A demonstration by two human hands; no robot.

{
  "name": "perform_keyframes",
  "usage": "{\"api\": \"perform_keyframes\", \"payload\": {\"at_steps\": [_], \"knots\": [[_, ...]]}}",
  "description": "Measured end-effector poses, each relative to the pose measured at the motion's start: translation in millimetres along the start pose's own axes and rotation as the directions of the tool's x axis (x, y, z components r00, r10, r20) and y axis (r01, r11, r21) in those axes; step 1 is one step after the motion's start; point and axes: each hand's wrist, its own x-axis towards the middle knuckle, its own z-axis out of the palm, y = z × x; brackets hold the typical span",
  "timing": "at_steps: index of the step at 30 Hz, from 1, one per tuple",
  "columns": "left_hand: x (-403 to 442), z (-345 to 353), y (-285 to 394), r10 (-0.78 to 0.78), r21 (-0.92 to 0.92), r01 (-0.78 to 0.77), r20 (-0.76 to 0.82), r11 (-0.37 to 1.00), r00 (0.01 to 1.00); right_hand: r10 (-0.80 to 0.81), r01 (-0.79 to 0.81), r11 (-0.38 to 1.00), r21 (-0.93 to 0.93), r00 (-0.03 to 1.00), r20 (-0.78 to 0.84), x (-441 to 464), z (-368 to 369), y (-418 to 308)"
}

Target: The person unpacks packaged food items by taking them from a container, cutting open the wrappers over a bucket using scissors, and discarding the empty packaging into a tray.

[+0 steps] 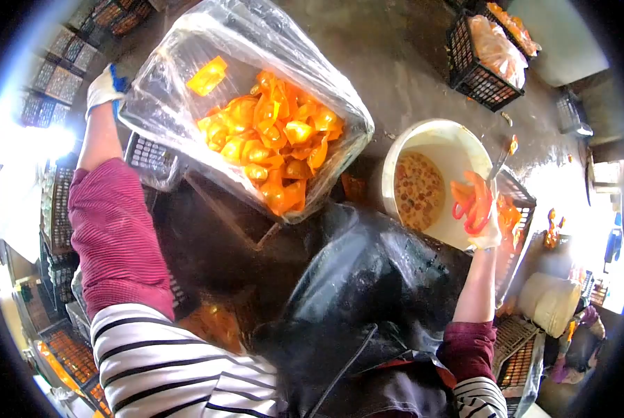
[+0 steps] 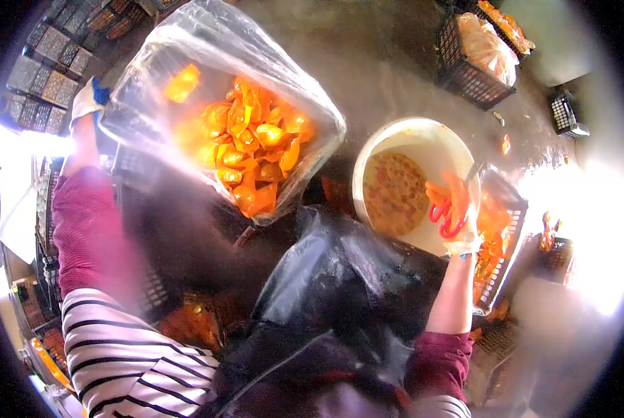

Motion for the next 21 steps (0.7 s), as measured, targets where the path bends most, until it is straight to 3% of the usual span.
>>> {"api": "perform_keyframes", "payload": {"at_steps": [1,2,3,4,5,7,8,10,11,12,13,15,16,18,19,21], "knots": [[-4.4,17.9,-36.6,-0.048,-0.020,0.046,-0.095,0.999,0.994,-0.012,0.011,0.999,0.032,1.000,0.021,2.4,-7.4,6.4],[16.6,54.8,-74.4,-0.236,-0.697,0.191,0.031,0.691,0.971,0.079,-0.078,0.997,0.012,0.994,-0.073,6.2,-6.8,6.0],[36.6,90.0,-111.1,-0.413,-0.986,0.167,0.157,-0.010,0.897,-0.002,-0.001,0.999,0.050,0.998,0.056,4.2,-6.2,6.0],[7.8,61.8,-90.7,-0.490,-0.985,-0.032,0.055,-0.167,0.870,-0.087,0.070,0.993,0.099,0.979,0.183,2.2,-6.4,5.6],[-40.1,24.7,-43.5,-0.508,-0.977,-0.171,-0.086,-0.123,0.857,-0.179,0.137,0.978,0.155,0.936,0.304,2.9,-6.4,4.9],[-122.5,-26.2,48.3,-0.333,-0.978,-0.207,-0.204,0.025,0.921,-0.022,0.022,1.000,0.002,0.992,0.124,7.8,-11.6,10.3],[-158.6,-40.2,90.1,-0.206,-0.981,-0.159,-0.180,0.115,0.962,0.019,-0.017,0.999,-0.029,0.998,0.054,9.4,-13.2,14.5],[-189.7,-22.7,146.7,0.077,-0.929,-0.124,-0.103,0.350,0.992,0.073,-0.075,0.996,-0.039,0.996,-0.051,12.7,-14.9,23.5],[-221.6,-79.0,186.7,0.054,-0.824,0.242,0.312,0.513,0.949,0.087,-0.090,0.996,-0.025,0.992,-0.089,12.1,-15.0,25.0],[-204.7,-32.0,204.0,0.189,-0.763,0.004,0.165,0.646,0.968,0.100,-0.089,0.992,0.090,0.987,-0.126,6.1,-5.0,21.1],[-187.0,16.9,224.7,0.345,-0.647,-0.239,0.040,0.724,0.938,0.108,-0.104,0.993,0.051,0.990,-0.087,2.7,-5.5,15.5],[-174.3,38.7,254.3,0.278,-0.599,-0.156,0.117,0.786,0.953,0.142,-0.142,0.990,-0.024,0.990,-0.021,-2.3,-7.5,6.8],[-163.1,56.2,270.3,0.223,-0.538,-0.103,0.163,0.836,0.961,0.129,-0.140,0.986,-0.090,0.985,-0.112,-0.2,-1.4,7.6],[-133.4,118.4,292.4,0.165,-0.528,-0.161,-0.041,0.834,0.985,0.083,-0.089,0.995,-0.044,0.989,-0.121,-0.8,11.6,3.6],[-117.8,134.0,297.0,0.238,-0.578,-0.194,0.000,0.792,0.971,0.065,-0.068,0.997,-0.022,0.990,-0.126,-1.5,17.7,0.1],[-94.4,159.3,307.9,0.357,-0.652,-0.195,0.124,0.732,0.926,0.097,-0.136,0.974,-0.181,0.973,-0.208,3.8,35.6,-13.8]]}}
